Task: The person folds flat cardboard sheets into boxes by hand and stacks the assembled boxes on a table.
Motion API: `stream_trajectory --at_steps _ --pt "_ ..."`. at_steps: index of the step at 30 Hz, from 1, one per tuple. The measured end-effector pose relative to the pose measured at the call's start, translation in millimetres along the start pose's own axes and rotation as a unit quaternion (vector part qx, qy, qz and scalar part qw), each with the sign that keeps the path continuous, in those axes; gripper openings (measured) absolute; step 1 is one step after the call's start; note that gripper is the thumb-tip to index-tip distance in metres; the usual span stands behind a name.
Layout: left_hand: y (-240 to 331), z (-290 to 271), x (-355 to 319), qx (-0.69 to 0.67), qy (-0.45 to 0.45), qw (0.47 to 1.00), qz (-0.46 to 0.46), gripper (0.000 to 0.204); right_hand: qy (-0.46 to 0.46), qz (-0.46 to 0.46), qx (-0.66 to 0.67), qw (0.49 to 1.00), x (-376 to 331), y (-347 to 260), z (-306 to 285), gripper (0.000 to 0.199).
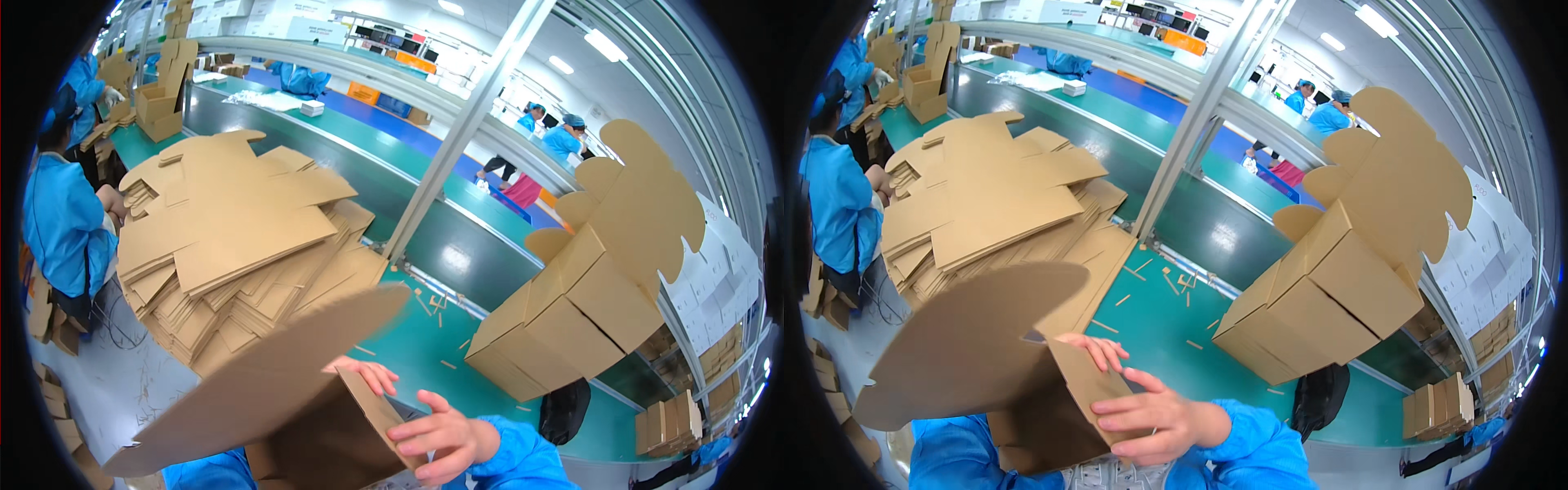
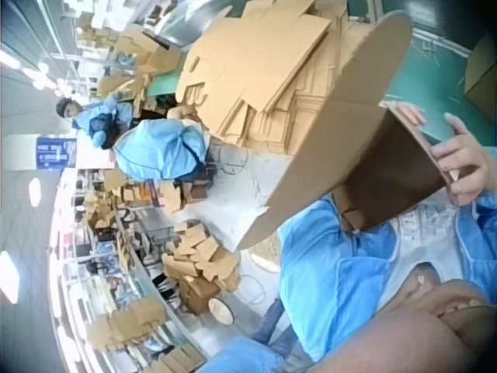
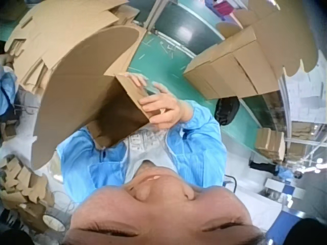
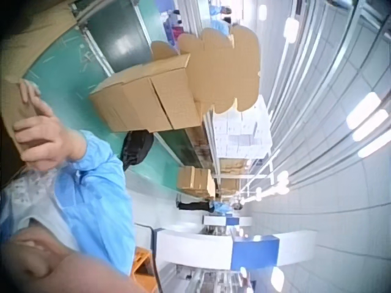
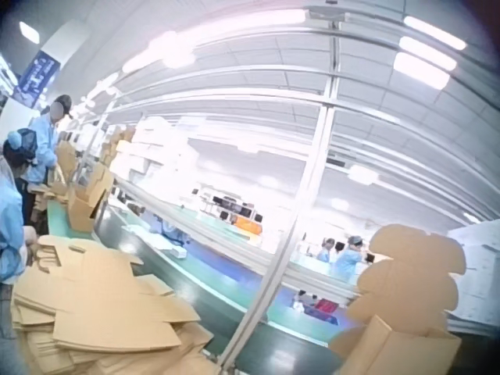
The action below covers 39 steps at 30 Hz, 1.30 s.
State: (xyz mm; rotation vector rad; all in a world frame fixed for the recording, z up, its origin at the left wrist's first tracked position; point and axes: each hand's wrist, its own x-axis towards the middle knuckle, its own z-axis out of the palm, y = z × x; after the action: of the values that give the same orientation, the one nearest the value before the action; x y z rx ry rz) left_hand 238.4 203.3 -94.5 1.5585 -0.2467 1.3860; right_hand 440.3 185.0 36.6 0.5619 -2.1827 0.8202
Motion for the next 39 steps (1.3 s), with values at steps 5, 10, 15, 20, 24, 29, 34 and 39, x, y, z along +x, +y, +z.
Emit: stream_trajectory --at_steps 5,10,15,20,24,29,34,39 --pt "100 -8 -38 -0.007 0.058 0.994 -0.093 0.045 -0.057 -0.049 0.115 0.991 61 27 51 0.025" --pt "163 -12 -101 0.078 0.174 0.970 -0.153 0.036 -0.091 -0.083 0.219 0.968 102 47 109 0.031" --pt "180 4 -149 0.000 0.312 0.932 -0.184 0.042 -0.105 -0.082 0.175 0.975 105 64 152 0.017" --pt "188 -3 -141 -0.032 0.220 0.936 -0.273 0.036 -0.251 -0.043 0.142 0.957 89 68 164 0.025" --pt "172 2 -151 -0.067 0.217 0.921 -0.317 0.030 -0.348 -0.033 0.082 0.933 55 62 163 0.048" --pt "134 10 -115 -0.104 0.183 0.911 -0.353 0.029 -0.376 -0.043 0.006 0.925 34 45 119 0.053" --pt "94 30 -77 -0.105 0.200 0.901 -0.369 0.025 -0.346 -0.175 -0.047 0.921 15 46 57 0.060" --pt "67 42 -53 -0.137 0.303 0.792 -0.511 0.024 -0.513 0.226 0.100 0.822 -27 34 34 0.045"
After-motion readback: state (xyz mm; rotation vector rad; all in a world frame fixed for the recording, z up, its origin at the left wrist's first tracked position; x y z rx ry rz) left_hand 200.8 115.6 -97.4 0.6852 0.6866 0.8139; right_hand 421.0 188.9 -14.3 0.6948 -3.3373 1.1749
